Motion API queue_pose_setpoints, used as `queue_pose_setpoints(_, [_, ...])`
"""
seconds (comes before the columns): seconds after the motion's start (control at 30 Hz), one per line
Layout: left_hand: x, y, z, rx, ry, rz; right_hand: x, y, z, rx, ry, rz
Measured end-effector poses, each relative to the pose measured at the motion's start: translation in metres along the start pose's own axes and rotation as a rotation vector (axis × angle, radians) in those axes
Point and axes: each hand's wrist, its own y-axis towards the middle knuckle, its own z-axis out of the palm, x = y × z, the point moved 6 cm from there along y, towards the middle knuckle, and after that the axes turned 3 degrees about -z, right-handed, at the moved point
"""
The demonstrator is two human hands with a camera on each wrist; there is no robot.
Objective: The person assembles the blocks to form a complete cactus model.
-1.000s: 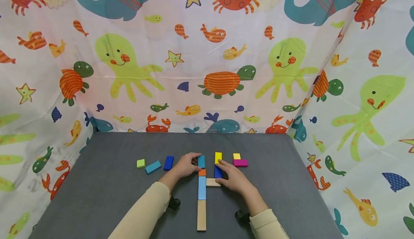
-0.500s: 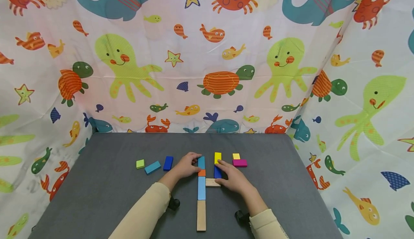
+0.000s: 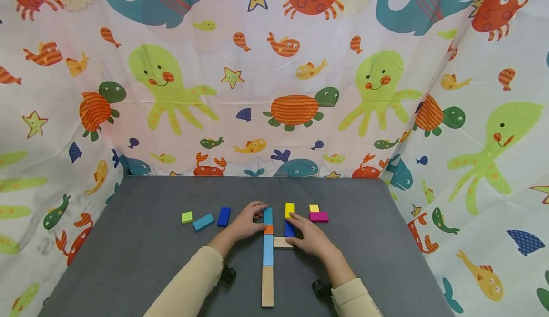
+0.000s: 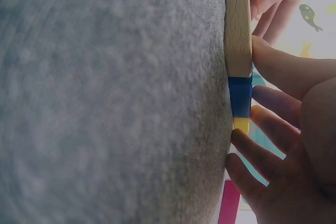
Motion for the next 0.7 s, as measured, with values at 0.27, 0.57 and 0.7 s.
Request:
queue_pose_setpoints(0.27, [-0.001,-0.018,0.005,0.008,0.057,0.058,0.0,0.001,0.0,0.0,-0.007,-0.012])
queue_pose_setpoints(0.57, [-0.002,-0.039,0.016,0.059,0.17,0.094,-0.001,0.001,0.001,-0.01,-0.005,-0.008])
queue_pose_setpoints(0.7, [-0.008,-0.049,0.021,0.091,0.226,0.134,0.0,0.001,0.001,-0.009,-0.007,-0.012])
